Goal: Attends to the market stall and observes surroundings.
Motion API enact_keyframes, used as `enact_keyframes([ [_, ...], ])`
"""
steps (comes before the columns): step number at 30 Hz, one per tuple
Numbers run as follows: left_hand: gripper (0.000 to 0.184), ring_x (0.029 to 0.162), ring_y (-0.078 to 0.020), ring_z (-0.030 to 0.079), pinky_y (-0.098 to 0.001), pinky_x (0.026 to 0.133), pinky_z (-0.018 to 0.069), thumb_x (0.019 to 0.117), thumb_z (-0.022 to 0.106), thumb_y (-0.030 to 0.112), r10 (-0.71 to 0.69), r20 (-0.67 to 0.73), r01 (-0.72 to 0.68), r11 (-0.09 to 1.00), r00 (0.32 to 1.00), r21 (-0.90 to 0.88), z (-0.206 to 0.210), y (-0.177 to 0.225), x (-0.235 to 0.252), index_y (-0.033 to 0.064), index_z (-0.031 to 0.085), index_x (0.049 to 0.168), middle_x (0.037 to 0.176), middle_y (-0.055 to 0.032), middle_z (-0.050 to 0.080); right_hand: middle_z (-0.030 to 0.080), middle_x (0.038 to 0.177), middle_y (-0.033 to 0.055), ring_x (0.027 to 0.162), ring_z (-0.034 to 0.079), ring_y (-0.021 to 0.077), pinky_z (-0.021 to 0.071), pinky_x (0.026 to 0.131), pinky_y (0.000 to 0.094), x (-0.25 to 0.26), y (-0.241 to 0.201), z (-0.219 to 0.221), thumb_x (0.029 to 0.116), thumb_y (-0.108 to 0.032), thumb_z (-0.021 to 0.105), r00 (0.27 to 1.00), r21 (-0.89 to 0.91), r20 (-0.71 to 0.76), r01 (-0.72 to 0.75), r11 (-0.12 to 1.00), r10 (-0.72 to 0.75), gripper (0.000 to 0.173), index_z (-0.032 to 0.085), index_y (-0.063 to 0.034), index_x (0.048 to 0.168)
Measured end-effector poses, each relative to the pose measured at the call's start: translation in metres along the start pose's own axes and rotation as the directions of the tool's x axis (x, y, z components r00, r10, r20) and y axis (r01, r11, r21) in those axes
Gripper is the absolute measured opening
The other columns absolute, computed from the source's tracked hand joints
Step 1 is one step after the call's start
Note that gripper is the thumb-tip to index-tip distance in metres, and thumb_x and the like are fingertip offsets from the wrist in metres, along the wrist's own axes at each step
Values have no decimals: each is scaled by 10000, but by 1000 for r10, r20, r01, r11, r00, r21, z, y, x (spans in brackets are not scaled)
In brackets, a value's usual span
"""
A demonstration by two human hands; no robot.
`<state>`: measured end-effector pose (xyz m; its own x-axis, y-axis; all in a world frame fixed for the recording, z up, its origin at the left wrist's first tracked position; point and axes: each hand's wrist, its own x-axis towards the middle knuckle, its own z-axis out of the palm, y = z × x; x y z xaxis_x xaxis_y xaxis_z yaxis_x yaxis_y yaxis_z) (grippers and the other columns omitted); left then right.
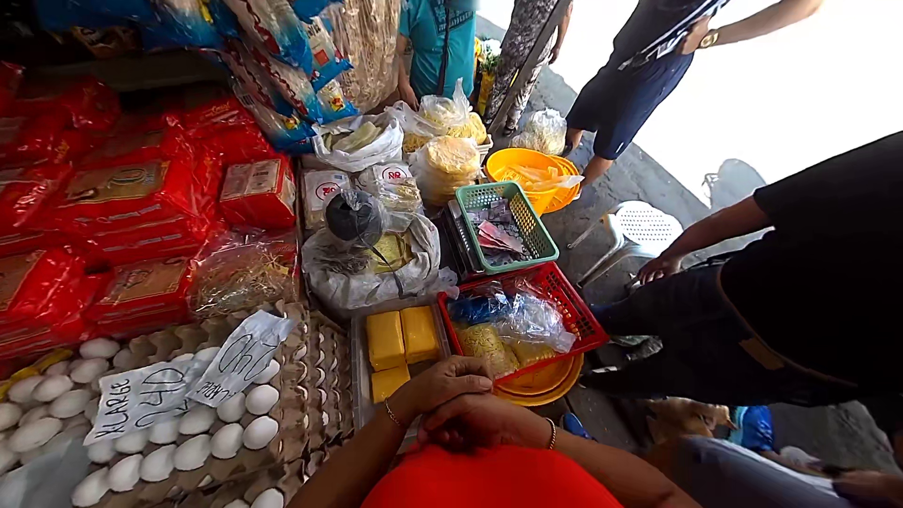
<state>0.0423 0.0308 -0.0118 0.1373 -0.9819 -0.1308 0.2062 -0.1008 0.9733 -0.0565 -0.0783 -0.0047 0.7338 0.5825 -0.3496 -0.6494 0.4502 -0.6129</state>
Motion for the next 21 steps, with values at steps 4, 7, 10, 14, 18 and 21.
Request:
enact_keyframes([
  [4,197,670,14,524,-178,643,440,1015,537,179,-20,31,21,998,999,-53,12,-22,22,144,605,833,719,106,537,580,624,-91,521,493,-4,421,505,161,-16,13,-12,966,-92,550,994,38,-109,2,999,3,202,700,-136,838],
  [7,259,662,20,503,-183,634,429,983,555,151,-35,19,36,999,999,-24,22,-34,42,152,587,726,706,112,520,581,619,-86,508,485,-2,415,492,164,-31,22,-21,963,-83,549,981,89,-192,29,996,-12,193,695,-131,847],
  [10,258,664,15,492,-184,628,416,988,536,157,-24,66,24,1000,998,-12,29,-36,59,149,558,732,716,101,507,582,610,-82,502,487,-4,418,490,159,-48,21,-27,957,-68,556,971,132,-236,64,989,-32,192,696,-121,838],
  [14,182,778,-1,565,-205,731,476,1014,536,188,-20,163,28,999,986,-43,34,-31,82,103,634,887,836,72,597,584,623,-96,521,492,-8,421,507,157,-65,9,-42,975,-87,545,977,102,-211,35,994,-13,207,701,-134,847],
  [18,194,820,11,587,-195,767,493,1033,517,193,-21,160,33,997,987,-70,43,-32,115,92,666,961,879,79,624,604,651,-99,545,516,-8,440,528,154,-90,-4,-77,996,-104,530,989,50,-148,6,999,1,215,708,-137,881],
  [21,174,736,11,544,-188,690,461,1015,538,198,-17,47,19,999,999,-36,60,-38,153,123,615,878,794,90,564,610,671,-108,562,513,-16,440,545,156,-118,-14,-117,999,-132,538,996,7,-85,-16,1000,17,203,720,-134,910],
])
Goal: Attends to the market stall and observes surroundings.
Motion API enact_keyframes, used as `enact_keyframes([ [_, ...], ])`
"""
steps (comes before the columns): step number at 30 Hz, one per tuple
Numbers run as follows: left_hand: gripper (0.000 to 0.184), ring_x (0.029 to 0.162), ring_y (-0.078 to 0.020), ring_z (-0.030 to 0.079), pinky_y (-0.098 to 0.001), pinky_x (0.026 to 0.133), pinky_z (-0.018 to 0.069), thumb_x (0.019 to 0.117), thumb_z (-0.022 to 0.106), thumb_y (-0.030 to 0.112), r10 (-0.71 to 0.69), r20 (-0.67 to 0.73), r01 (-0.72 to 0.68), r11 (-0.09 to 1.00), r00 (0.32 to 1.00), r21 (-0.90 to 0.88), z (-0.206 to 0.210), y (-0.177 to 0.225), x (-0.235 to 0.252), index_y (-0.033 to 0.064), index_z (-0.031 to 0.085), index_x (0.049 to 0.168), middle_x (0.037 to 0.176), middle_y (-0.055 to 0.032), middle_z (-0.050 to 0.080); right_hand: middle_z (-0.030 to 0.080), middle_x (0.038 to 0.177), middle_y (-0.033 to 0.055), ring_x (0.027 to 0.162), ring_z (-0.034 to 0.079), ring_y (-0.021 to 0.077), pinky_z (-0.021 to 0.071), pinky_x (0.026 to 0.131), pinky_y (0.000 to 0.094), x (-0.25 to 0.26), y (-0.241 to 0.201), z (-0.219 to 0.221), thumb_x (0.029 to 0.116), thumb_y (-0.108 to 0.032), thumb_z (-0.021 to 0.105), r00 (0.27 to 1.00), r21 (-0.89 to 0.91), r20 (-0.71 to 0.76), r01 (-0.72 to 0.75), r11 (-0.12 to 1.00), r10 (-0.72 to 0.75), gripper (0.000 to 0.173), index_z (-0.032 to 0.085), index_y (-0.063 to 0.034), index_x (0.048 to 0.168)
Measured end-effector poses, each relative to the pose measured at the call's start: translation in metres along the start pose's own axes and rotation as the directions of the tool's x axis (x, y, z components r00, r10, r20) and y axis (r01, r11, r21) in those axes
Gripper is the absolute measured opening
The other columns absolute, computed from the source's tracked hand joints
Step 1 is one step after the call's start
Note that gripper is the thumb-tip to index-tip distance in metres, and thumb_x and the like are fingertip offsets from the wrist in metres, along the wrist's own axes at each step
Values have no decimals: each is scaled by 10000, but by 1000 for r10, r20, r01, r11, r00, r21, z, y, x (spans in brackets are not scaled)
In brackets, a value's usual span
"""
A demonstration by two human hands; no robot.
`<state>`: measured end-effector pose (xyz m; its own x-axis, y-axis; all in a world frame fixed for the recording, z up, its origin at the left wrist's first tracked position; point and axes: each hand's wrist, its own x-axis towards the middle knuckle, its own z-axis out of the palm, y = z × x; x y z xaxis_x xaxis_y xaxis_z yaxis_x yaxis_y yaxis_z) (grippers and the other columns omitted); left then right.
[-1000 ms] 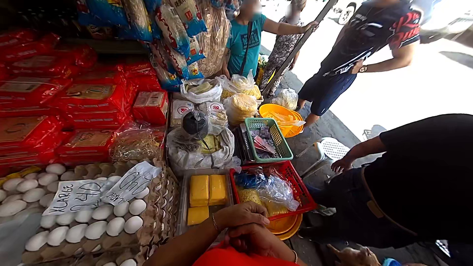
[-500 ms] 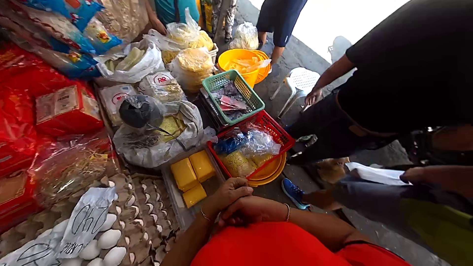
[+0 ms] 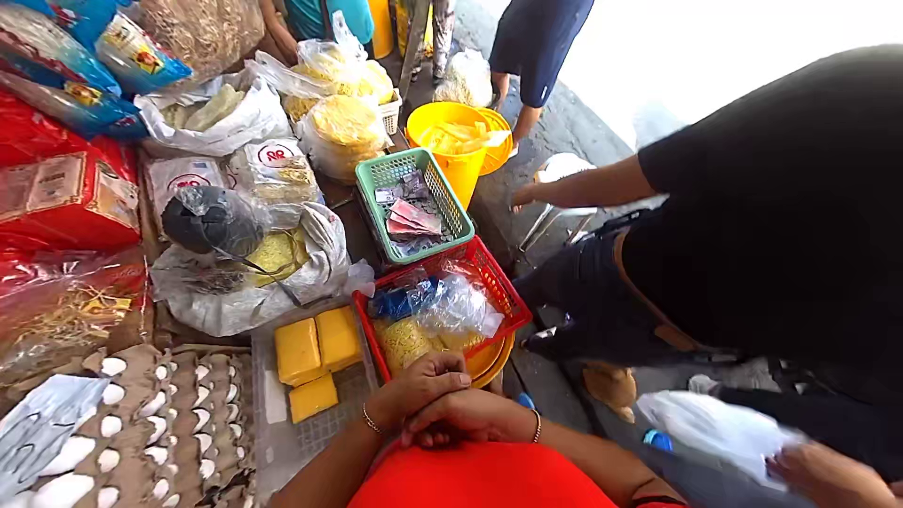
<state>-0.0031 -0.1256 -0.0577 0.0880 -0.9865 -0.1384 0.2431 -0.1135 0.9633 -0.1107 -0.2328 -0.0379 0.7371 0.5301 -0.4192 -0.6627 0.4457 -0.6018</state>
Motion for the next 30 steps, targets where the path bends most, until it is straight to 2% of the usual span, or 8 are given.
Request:
enact_keyframes([
  [7,172,721,-1,532,-209,685,451,996,552,186,-3,-215,9,1000,977,28,43,0,122,101,604,855,771,77,547,660,710,-113,595,545,-26,471,591,159,-73,-39,-111,984,-145,529,988,2,131,-84,996,83,242,742,-161,870],
  [10,213,802,-6,563,-219,760,472,1010,550,201,-29,-192,45,996,981,83,46,1,151,43,666,926,857,39,608,693,731,-17,601,585,-5,480,567,157,-86,-62,-131,958,-37,501,956,94,222,173,980,-190,238,736,-23,920],
  [11,242,832,-15,569,-229,790,476,1017,544,210,-46,-190,67,992,981,105,47,3,156,21,681,954,893,20,624,668,713,69,590,596,15,485,564,135,-103,-101,-111,928,68,463,952,10,143,272,962,-271,205,664,88,894],
  [13,241,784,-14,555,-230,747,464,1019,541,217,-63,-224,95,986,972,137,51,4,163,33,669,932,838,30,600,669,802,145,626,562,56,449,678,113,-153,-215,-11,938,121,488,951,-548,-305,-138,825,-43,165,649,138,973],
  [15,217,695,-15,510,-221,663,427,1015,544,213,-61,-268,101,985,961,141,53,4,167,87,609,850,745,62,523,695,1001,185,802,617,80,452,819,140,-171,-240,13,993,74,453,963,-730,-268,-226,645,35,244,621,147,1155],
  [20,291,627,2,444,-193,593,366,987,559,164,47,-336,25,978,941,206,60,7,158,117,526,702,679,81,452,635,754,61,630,552,40,464,675,157,-135,-138,-55,993,64,448,956,-328,-281,-180,927,86,212,655,67,950],
  [22,283,662,2,457,-192,614,374,983,554,156,95,-310,-24,974,946,226,61,6,152,107,532,705,716,69,473,668,707,-26,587,568,12,479,575,172,-108,-69,-118,973,-57,489,996,-84,69,-47,995,53,240,714,-42,889],
  [30,224,783,3,513,-185,716,420,1004,536,175,211,-133,-184,965,968,186,74,-5,136,48,609,835,842,34,546,648,663,-89,566,551,-9,471,566,160,-112,-33,-104,970,-114,555,998,-103,15,-56,993,58,218,755,-111,883],
])
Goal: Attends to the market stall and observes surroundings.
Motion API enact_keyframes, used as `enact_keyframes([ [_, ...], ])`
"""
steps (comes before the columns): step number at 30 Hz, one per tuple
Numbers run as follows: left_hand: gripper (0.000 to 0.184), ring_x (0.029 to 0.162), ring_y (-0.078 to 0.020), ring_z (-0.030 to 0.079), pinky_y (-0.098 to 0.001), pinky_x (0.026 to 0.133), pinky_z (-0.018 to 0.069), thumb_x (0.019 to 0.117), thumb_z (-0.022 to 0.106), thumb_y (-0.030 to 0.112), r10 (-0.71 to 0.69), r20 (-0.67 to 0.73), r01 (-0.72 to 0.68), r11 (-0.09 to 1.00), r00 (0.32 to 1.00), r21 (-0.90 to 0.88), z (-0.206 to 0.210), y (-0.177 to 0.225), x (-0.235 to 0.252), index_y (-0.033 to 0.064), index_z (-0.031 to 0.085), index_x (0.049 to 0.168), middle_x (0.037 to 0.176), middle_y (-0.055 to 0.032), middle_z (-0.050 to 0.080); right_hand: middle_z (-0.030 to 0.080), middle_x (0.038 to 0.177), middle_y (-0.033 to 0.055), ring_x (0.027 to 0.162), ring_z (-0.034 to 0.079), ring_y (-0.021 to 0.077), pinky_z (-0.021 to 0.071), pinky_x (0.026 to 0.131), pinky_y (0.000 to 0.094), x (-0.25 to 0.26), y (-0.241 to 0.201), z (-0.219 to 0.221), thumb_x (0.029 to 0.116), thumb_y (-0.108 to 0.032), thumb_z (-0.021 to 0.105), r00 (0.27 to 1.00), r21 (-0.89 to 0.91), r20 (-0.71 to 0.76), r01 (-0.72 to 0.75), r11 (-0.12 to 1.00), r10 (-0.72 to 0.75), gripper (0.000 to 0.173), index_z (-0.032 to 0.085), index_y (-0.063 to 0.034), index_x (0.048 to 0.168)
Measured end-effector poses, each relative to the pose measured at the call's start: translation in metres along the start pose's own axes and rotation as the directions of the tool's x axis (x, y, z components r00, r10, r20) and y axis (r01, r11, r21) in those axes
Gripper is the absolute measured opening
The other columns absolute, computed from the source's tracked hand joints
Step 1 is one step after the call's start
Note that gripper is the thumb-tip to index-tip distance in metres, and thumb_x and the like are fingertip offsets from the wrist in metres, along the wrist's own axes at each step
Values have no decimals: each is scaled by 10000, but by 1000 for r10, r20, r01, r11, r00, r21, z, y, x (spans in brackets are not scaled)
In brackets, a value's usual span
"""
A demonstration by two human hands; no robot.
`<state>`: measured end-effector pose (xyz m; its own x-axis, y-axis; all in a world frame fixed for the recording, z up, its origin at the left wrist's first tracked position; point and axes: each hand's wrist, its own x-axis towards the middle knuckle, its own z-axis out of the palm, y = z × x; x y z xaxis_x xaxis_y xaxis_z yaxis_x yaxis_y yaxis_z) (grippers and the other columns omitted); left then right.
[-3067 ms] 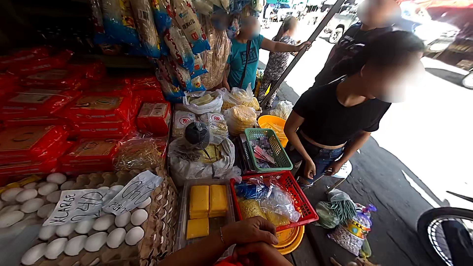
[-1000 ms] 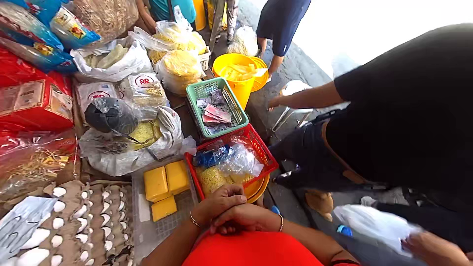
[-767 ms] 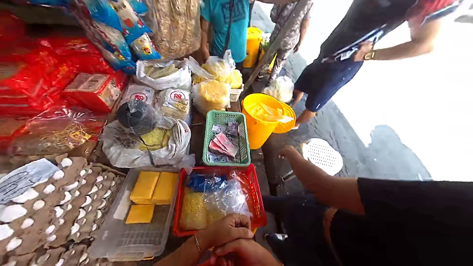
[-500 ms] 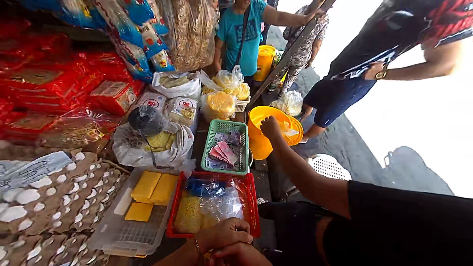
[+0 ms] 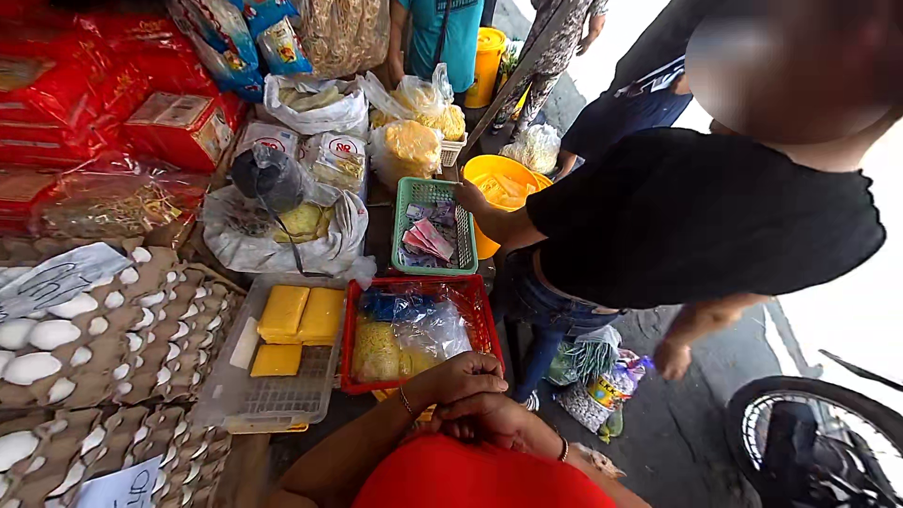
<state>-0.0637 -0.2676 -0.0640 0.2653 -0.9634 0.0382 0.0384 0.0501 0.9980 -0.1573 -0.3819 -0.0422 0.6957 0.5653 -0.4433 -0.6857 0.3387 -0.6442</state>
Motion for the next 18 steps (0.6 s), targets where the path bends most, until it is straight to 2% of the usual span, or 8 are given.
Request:
enact_keyframes([
  [4,249,726,-9,493,-206,680,409,995,560,186,-8,6,8,1000,1000,-17,7,-7,-2,95,550,763,781,47,515,643,661,-89,558,540,-12,461,555,157,-7,9,6,965,-121,560,999,17,-47,13,1000,-12,213,755,-112,879],
  [7,255,782,-33,499,-231,750,415,989,558,162,23,15,-22,999,1000,-37,10,-7,2,95,533,744,808,33,510,643,663,-81,561,544,-6,466,558,160,-11,11,4,964,-137,580,999,49,-42,25,998,-23,196,758,-107,887],
  [12,189,912,-21,552,-217,834,451,1000,551,172,43,39,-40,996,998,-76,8,-9,7,35,646,911,948,16,590,632,656,-95,555,535,-13,456,546,152,-11,2,-5,967,-131,582,1000,-7,-4,-18,1000,18,193,753,-124,879],
  [14,184,913,-4,559,-209,851,459,1000,543,156,8,4,-7,997,1000,-83,10,-4,12,22,654,938,954,23,600,628,652,-98,550,531,-17,450,540,148,-13,-6,-13,966,-133,580,999,-32,21,-29,999,29,196,753,-128,875],
  [17,129,789,21,512,-177,753,439,963,533,88,-175,-132,174,985,976,-16,20,27,33,-6,608,917,863,30,546,632,662,-92,546,546,-22,449,509,141,-21,-22,-32,967,-121,570,998,-84,52,-28,996,33,201,748,-126,872],
  [18,130,765,23,505,-176,727,433,964,543,94,-151,-160,151,988,975,-15,19,19,41,13,596,876,829,42,535,630,665,-92,546,542,-21,446,509,142,-22,-26,-43,970,-123,569,997,-98,70,-36,995,43,201,746,-126,874],
])
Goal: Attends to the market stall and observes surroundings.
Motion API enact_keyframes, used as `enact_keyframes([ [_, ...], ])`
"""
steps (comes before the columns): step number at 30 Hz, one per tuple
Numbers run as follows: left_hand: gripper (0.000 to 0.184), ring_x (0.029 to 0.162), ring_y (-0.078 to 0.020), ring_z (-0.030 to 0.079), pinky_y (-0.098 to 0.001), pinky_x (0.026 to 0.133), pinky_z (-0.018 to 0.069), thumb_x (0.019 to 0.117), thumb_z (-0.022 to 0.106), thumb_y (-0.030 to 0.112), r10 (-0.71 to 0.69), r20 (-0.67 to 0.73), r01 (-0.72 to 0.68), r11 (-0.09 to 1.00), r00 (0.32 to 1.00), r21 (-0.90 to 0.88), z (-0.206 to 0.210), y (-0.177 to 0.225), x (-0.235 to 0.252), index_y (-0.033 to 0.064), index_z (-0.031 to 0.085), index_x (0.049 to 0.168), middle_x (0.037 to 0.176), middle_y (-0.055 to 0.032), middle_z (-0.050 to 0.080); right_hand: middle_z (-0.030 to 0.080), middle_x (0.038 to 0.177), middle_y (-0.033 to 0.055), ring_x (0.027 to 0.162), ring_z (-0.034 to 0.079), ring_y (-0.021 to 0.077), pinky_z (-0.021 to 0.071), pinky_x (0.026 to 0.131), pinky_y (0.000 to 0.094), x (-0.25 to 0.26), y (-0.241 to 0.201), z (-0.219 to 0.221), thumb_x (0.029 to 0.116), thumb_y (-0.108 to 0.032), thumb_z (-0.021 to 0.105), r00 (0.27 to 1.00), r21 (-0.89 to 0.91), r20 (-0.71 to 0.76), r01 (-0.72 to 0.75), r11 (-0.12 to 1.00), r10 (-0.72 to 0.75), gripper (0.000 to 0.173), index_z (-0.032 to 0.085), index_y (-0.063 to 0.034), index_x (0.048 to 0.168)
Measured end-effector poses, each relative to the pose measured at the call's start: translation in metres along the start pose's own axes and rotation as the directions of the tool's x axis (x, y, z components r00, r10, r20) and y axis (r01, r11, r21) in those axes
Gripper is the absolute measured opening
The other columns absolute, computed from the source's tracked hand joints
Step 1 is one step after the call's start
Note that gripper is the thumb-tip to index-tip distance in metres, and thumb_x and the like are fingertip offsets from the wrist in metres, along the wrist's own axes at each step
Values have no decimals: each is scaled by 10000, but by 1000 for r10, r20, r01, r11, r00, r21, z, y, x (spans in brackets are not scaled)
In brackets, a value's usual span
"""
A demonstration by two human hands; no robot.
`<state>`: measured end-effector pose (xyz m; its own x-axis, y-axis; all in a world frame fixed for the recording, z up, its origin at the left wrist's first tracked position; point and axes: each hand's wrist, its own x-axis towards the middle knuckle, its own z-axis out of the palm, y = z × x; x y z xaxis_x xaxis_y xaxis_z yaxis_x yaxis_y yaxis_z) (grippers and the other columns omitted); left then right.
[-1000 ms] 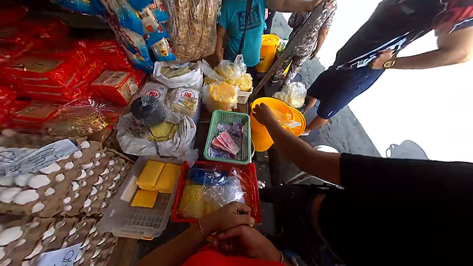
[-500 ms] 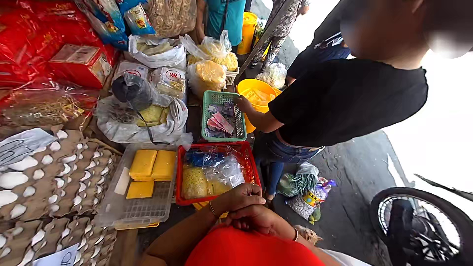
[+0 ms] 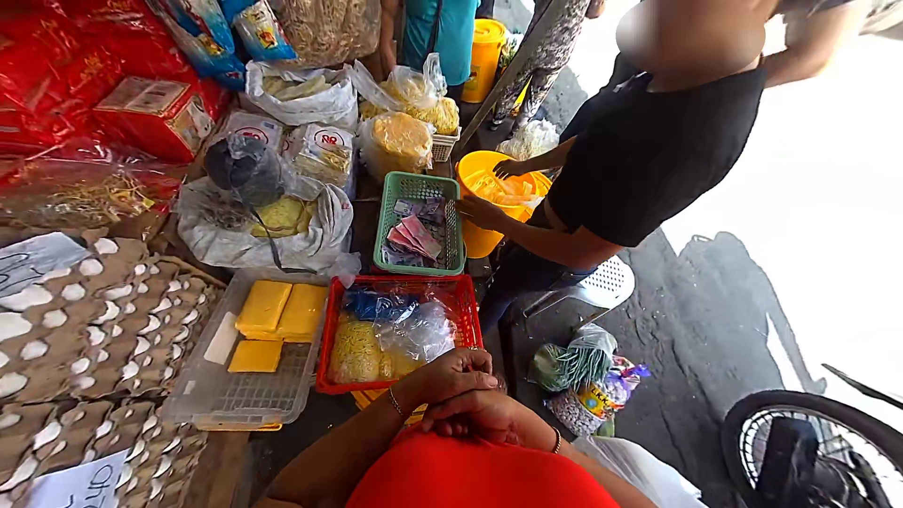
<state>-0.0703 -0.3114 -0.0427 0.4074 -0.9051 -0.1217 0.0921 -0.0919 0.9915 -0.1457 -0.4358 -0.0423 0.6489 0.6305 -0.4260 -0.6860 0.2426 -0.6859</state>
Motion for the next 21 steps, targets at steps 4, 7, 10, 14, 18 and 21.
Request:
enact_keyframes([
  [4,271,762,-2,475,-197,698,387,979,562,161,181,-80,-181,983,980,-5,2,-49,55,124,518,714,788,69,484,633,675,-99,565,528,-17,449,551,152,-7,-8,-68,973,-144,574,991,-7,113,-65,998,65,200,757,-126,894],
  [7,219,777,-13,497,-204,707,410,988,553,179,110,-153,-112,994,982,-2,17,-55,108,96,559,786,828,47,515,655,688,-85,575,551,-11,471,566,157,-25,-24,-129,976,-132,574,975,15,171,-144,989,139,201,763,-116,906],
  [10,198,826,1,546,-193,757,451,1007,543,186,34,-200,-40,999,979,-26,34,-50,159,39,656,937,885,34,586,683,714,-77,591,569,-7,484,588,164,-42,-37,-186,966,-133,579,953,43,249,-187,981,171,199,766,-123,901],
  [14,211,787,-14,518,-202,714,426,997,563,200,-87,-273,91,996,958,2,45,-46,205,63,617,846,839,33,546,687,707,-66,584,569,-4,485,585,167,-58,-49,-234,958,-117,587,926,105,327,-231,967,186,201,773,-116,880],
  [18,301,774,-34,496,-225,717,406,981,575,174,-144,-415,158,987,898,-1,56,-46,231,91,543,693,783,38,506,688,708,-58,576,566,-1,481,575,171,-65,-59,-265,956,-131,593,892,132,410,-262,956,187,193,765,-118,870],
  [21,257,792,-26,508,-215,723,414,994,567,196,-170,-432,180,984,886,-19,62,-50,245,84,577,763,820,35,524,680,707,-52,581,562,5,479,578,171,-68,-62,-282,954,-114,579,865,146,444,-326,934,233,202,755,-110,855],
])
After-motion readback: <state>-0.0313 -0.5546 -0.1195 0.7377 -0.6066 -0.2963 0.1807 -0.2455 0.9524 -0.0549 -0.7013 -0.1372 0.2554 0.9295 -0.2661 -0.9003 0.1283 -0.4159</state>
